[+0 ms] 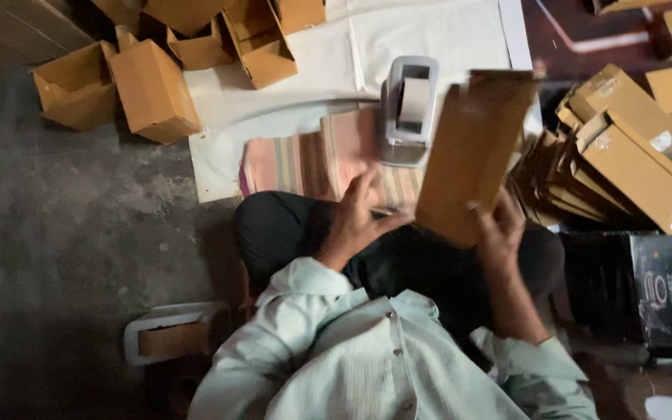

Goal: The person sits on the floor and repeatedly folds the flaps of small cardboard boxes, then uses a tape dispenser to apply clear tape to seal them. The sealed boxes are placed into a growing stack to the right.

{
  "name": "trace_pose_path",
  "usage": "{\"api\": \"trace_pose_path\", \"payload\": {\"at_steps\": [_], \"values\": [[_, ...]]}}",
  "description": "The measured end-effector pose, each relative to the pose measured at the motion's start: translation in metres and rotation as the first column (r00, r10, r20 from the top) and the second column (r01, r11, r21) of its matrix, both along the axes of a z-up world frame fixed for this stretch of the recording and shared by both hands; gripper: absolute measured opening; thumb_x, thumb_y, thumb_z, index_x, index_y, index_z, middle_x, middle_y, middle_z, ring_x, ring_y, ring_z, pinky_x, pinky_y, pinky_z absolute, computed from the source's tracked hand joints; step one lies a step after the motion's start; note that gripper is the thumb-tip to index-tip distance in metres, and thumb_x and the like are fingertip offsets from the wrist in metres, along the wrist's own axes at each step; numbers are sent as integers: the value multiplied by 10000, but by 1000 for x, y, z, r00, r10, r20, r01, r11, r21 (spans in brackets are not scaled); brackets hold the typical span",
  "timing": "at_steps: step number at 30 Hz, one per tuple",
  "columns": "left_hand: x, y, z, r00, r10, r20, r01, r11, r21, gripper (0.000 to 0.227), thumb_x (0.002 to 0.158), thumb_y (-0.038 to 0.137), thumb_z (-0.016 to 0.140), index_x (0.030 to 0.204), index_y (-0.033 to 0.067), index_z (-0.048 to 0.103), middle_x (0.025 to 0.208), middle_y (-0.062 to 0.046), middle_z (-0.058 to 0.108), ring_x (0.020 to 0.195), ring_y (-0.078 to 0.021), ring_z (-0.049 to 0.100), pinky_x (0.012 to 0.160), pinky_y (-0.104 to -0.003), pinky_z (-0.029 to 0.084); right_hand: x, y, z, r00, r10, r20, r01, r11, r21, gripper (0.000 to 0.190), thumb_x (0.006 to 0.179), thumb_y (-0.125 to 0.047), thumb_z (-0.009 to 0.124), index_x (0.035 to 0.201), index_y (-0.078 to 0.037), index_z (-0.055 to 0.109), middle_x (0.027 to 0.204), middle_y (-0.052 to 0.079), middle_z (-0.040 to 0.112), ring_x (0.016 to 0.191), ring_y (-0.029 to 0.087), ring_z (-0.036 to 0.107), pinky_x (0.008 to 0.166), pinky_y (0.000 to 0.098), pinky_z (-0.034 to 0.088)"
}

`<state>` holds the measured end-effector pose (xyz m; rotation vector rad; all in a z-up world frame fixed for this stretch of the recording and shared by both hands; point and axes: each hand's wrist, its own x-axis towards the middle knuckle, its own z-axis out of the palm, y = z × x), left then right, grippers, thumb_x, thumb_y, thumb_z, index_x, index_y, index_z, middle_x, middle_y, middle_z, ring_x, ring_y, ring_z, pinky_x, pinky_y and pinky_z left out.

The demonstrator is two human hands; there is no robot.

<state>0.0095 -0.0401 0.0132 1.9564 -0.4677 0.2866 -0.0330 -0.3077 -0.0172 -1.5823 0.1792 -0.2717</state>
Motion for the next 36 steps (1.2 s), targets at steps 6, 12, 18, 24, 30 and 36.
{"api": "trace_pose_path", "payload": {"at_steps": [6,12,18,24,30,36], "values": [[11,-69,31,988,126,-88,-138,980,-146,1375,593,604,899,1584,-38,194,1489,-290,401,1416,-424,428,1174,-496,402,-54,48,5,931,333,149,-240,867,-437,320,919,-101,652,1222,-2,633,1145,102,656,1043,212,650,913,363,528],[-3,-73,40,897,425,-123,-396,895,207,1342,643,451,914,1654,-2,157,1538,-290,410,1378,-470,406,1126,-596,339,-52,62,24,930,367,2,-360,912,-199,869,878,-184,731,1589,-28,254,1387,219,531,1182,342,591,984,381,508],[-13,-77,26,907,350,-234,-387,913,-131,1185,755,446,847,1642,22,186,1403,-257,511,1269,-419,525,1062,-491,460,-32,78,25,970,239,44,-170,796,-580,1092,782,-158,816,1608,-62,108,1539,214,307,1409,347,388,1090,434,427],[-10,-42,-5,975,221,7,-220,974,-60,746,938,396,778,1476,13,429,1412,-228,551,1319,-346,558,1109,-438,477,-4,67,14,939,310,147,-309,951,-32,992,891,4,660,1672,-88,55,1708,175,170,1562,299,266,1248,426,293],[4,-9,-55,977,-76,-200,-24,891,-454,467,1181,436,357,1214,13,551,1190,-137,565,1135,-283,569,1053,-363,445,10,90,-1,914,395,94,-406,881,243,743,974,-13,619,1602,-71,227,1588,160,392,1423,232,429,1141,359,400],[15,-13,-90,918,89,-387,-194,951,-241,523,1123,439,228,1133,12,529,1053,-156,579,989,-268,588,937,-368,472,25,96,-29,932,341,125,-350,750,562,412,1037,-96,584,1394,-109,378,1225,58,517,1050,127,540,906,287,484]]}}
